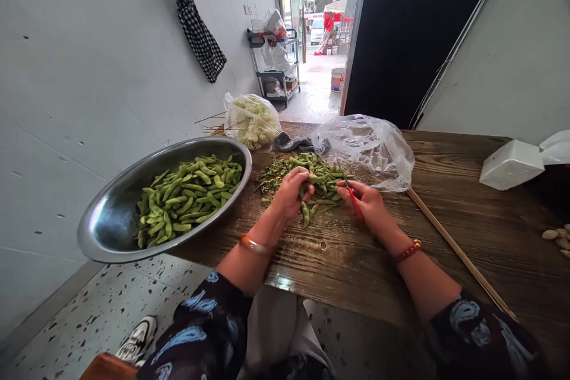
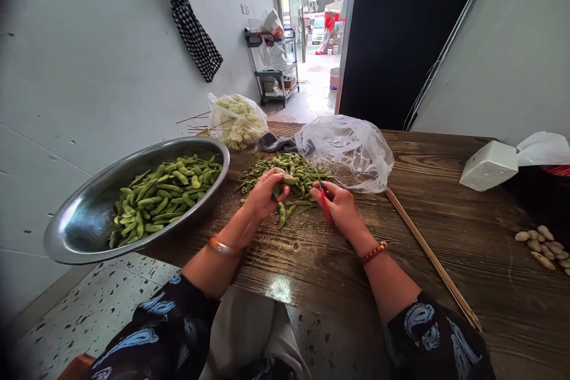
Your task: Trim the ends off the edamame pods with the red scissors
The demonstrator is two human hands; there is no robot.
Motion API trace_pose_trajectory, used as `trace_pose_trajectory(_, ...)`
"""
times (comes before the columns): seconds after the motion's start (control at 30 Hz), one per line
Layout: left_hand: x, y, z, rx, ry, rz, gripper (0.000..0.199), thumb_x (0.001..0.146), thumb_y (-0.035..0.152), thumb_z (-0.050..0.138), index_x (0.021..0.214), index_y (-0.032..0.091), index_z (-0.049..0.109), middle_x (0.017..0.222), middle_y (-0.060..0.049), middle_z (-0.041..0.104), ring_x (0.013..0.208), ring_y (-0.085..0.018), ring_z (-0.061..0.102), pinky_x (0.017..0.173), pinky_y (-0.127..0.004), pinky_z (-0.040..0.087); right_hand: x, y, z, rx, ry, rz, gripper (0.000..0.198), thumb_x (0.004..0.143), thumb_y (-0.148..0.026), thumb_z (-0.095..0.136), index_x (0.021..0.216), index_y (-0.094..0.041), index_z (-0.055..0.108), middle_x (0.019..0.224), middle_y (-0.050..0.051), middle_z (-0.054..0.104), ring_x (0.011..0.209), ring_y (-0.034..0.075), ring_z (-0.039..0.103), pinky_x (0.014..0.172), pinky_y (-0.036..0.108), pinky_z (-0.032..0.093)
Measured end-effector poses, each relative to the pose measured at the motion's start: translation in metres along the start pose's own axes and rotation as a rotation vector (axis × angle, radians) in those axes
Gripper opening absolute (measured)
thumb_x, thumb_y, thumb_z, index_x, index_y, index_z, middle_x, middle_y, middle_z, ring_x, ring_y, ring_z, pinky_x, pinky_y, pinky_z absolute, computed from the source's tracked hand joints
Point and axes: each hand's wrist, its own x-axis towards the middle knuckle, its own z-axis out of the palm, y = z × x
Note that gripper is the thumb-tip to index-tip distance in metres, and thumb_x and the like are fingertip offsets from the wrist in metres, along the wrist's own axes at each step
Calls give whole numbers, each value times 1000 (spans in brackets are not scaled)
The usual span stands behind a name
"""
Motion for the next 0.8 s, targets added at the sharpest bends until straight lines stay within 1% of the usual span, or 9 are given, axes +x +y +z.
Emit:
trace_pose_trajectory(0.13, -4, 11, 2, -3, 69, 16, 21, 65, 25, 62, 75, 18, 44, 71, 1, 63, 43, -5, 46, 36, -16, 22, 3, -2, -7, 130, 86, 79, 61, 71, -65, 62, 105, -15, 64, 57, -4, 49, 43, 8, 37, 40, 22, 30)
trace_pose_trajectory(0.27, -17, 39, 9, 268, 101, 118, 17, 72, 29, 59, 79, 19, 48, 58, 7, 50, 39, -4, 32, 38, -18, 18, 3, -5, -10, 200, 108, 95, 62, 68, -65, 66, 103, -15, 64, 57, -4, 50, 40, 7, 37, 37, 22, 28)
trace_pose_trajectory(0.37, -30, 73, 5, 737, 177, 341, 14, 78, 31, 56, 81, 18, 54, 58, 4, 49, 47, -7, 38, 45, -19, 27, 2, -5, -9, 199, 110, 63, 58, 69, -64, 66, 100, -15, 65, 58, -4, 50, 42, 7, 39, 38, 22, 29)
trace_pose_trajectory(0.43, -38, 98, -7, 1131, 247, 487, 13, 80, 29, 55, 80, 17, 57, 63, 1, 53, 58, -10, 47, 55, -22, 35, 1, -5, -10, 202, 108, 54, 57, 69, -64, 66, 100, -15, 66, 58, -4, 50, 42, 7, 39, 38, 22, 29)
trace_pose_trajectory(0.47, -42, 110, -16, 1322, 281, 515, 13, 81, 28, 54, 82, 16, 59, 67, -1, 56, 64, -13, 50, 60, -23, 38, 0, -5, -10, 210, 106, 58, 58, 69, -64, 66, 100, -15, 65, 58, -4, 50, 42, 7, 38, 37, 22, 28)
trace_pose_trajectory(0.57, -51, 141, -48, 1789, 398, 408, 23, 86, 31, 50, 101, 16, 60, 83, -8, 62, 79, -20, 58, 72, -30, 43, 0, -4, -12, 230, 100, 70, 59, 67, -64, 67, 100, -15, 65, 57, -4, 49, 41, 7, 37, 37, 22, 27)
trace_pose_trajectory(0.63, -56, 154, -67, 1976, 426, 323, 35, 86, 31, 52, 116, 14, 55, 102, -13, 62, 95, -25, 58, 82, -34, 44, 1, -2, -13, 224, 100, 65, 59, 68, -63, 67, 101, -14, 65, 58, -4, 50, 42, 7, 38, 37, 21, 28)
trace_pose_trajectory(0.7, -61, 159, -77, 2045, 383, 332, 45, 83, 31, 56, 124, 11, 52, 116, -17, 57, 109, -28, 53, 94, -38, 42, 3, 0, -14, 197, 107, 53, 60, 69, -63, 66, 102, -14, 66, 59, -3, 51, 43, 7, 40, 38, 21, 28)
trace_pose_trajectory(0.8, -70, 146, -68, 1946, 227, 474, 41, 85, 27, 53, 122, 10, 54, 120, -17, 55, 116, -26, 50, 102, -39, 39, 4, 3, -13, 153, 124, 30, 60, 69, -63, 66, 102, -13, 67, 58, -2, 52, 44, 8, 41, 38, 21, 28)
